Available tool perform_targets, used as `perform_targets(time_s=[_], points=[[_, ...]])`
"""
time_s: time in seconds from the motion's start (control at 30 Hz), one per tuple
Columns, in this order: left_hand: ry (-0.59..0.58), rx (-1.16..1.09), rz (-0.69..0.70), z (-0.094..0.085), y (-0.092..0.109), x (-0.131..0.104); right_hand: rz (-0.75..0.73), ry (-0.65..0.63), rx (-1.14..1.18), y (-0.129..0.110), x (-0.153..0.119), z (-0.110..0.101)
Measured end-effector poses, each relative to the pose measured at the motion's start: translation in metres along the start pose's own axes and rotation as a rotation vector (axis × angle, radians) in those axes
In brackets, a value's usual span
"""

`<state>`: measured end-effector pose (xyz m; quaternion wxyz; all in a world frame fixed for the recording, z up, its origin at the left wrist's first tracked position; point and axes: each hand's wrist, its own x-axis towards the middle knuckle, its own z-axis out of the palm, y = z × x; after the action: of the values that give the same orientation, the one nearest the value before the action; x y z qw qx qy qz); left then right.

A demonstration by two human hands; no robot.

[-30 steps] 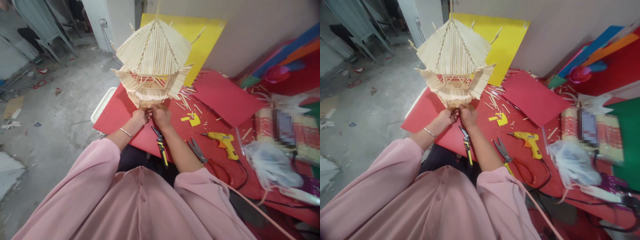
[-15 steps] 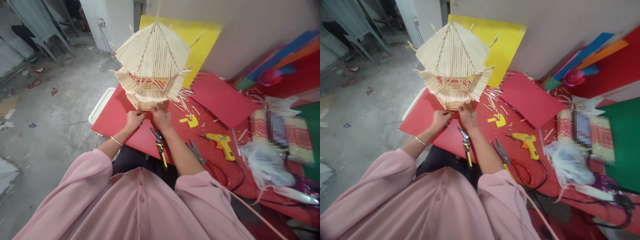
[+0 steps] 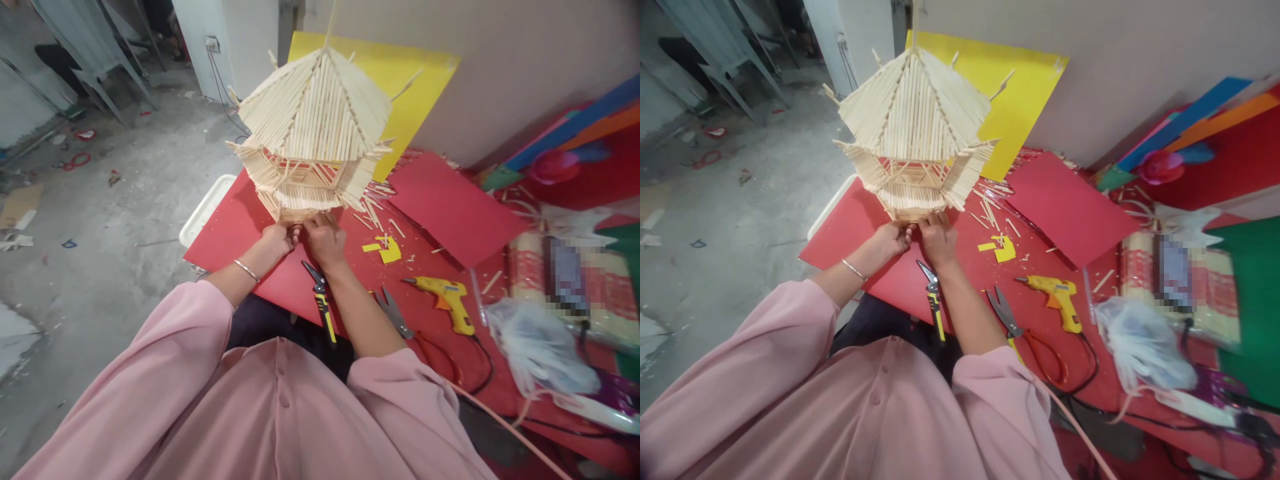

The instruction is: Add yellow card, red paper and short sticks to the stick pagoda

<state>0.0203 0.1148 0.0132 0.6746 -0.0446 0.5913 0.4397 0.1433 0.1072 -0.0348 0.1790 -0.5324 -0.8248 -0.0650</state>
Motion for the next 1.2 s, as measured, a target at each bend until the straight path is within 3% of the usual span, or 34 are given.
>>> perform_targets(time_s=[0.2, 0.37, 0.47, 0.57, 0.63, 0.87, 1.03, 1.2], points=[[-0.016, 0.041, 0.032, -0.003, 0.001, -0.01, 0.046, -0.011, 0.015, -0.002, -0.001, 0.0], [-0.069, 0.152, 0.086, -0.027, -0.011, -0.018, 0.043, -0.025, -0.008, -0.002, -0.001, -0.001], [-0.067, 0.509, 0.427, -0.049, -0.018, -0.016, 0.031, -0.016, -0.008, -0.002, -0.001, -0.002], [0.011, 0.819, 0.837, -0.066, -0.016, -0.01, 0.022, -0.025, 0.011, -0.002, -0.001, -0.003], [0.021, 0.909, 0.951, -0.069, -0.011, -0.003, 0.033, -0.049, 0.026, -0.001, -0.001, -0.004], [-0.084, 1.007, 0.972, -0.053, 0.004, 0.017, 0.032, -0.052, -0.01, -0.001, 0.0, -0.004], [-0.113, 1.372, 1.136, -0.053, 0.003, 0.024, 0.037, -0.06, -0.007, -0.001, -0.001, -0.003], [-0.099, 1.601, 1.191, -0.055, 0.003, 0.027, 0.071, -0.063, 0.019, -0.001, -0.002, -0.002]])
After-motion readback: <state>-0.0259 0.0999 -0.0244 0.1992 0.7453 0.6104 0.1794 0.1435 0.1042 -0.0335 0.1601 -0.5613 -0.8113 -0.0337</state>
